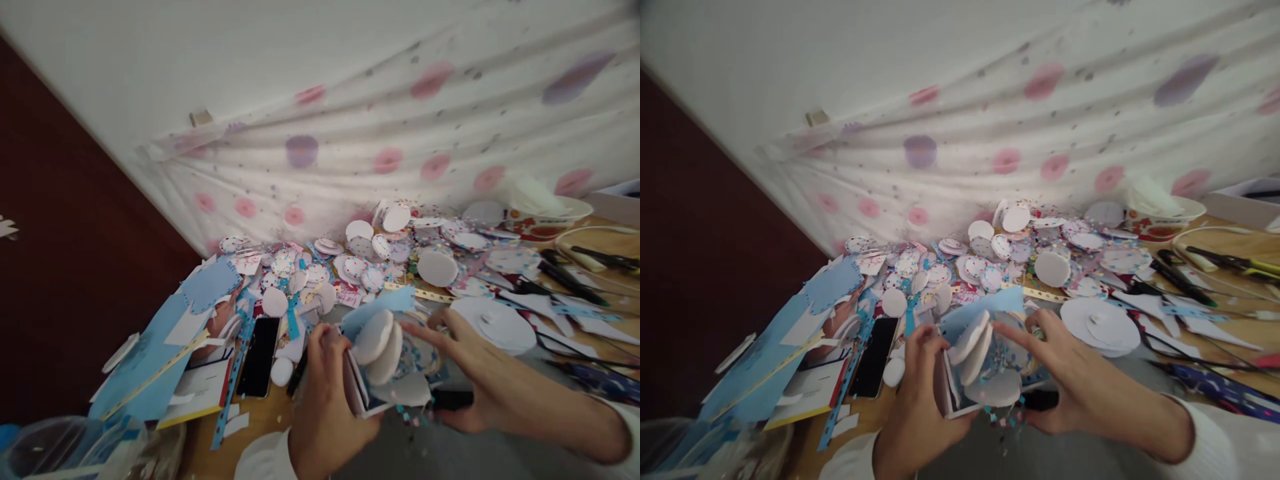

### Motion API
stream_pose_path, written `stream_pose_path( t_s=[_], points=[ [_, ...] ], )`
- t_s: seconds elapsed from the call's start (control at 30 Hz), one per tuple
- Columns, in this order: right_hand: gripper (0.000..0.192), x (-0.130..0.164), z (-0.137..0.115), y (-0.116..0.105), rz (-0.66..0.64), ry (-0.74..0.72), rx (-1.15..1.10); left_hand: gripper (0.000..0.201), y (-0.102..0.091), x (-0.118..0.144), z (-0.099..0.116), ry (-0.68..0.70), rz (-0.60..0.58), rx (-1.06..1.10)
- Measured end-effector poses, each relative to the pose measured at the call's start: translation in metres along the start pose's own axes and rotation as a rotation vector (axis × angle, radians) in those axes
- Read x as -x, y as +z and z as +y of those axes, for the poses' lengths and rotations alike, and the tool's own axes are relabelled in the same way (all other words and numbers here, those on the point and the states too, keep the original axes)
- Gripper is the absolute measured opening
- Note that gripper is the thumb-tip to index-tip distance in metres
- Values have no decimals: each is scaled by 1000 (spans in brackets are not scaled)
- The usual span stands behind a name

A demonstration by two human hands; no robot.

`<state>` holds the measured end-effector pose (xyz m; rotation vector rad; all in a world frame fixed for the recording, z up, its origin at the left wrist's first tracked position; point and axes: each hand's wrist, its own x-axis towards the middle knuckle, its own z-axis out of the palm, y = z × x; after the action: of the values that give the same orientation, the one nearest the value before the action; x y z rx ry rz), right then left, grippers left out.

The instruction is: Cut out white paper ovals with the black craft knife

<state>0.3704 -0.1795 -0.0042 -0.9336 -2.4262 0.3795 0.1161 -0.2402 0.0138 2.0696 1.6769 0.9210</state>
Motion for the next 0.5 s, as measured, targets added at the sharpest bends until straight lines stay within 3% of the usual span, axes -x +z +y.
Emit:
stream_pose_path(
  t_s=[0.1, 0.17, 0.27, 0.37, 0.5],
  points=[
    [90, -3, -3, 2, -2, -12, -114, 74, 3, 1, 2, -2, 0, -5],
    [96, -9, -6, -1, 9, -12, -192, 74, 3, 0, 3, 13, -26, -6],
    [103, -21, -10, -7, -87, -37, -242, 77, 0, -3, 3, 37, -77, -1],
    [78, -35, -9, -16, -159, -80, -250, 75, -4, -7, -1, 24, -53, 17],
    [54, -37, 7, -29, 11, -93, -253, 80, -5, -10, -11, -50, 21, 93]
  ],
)
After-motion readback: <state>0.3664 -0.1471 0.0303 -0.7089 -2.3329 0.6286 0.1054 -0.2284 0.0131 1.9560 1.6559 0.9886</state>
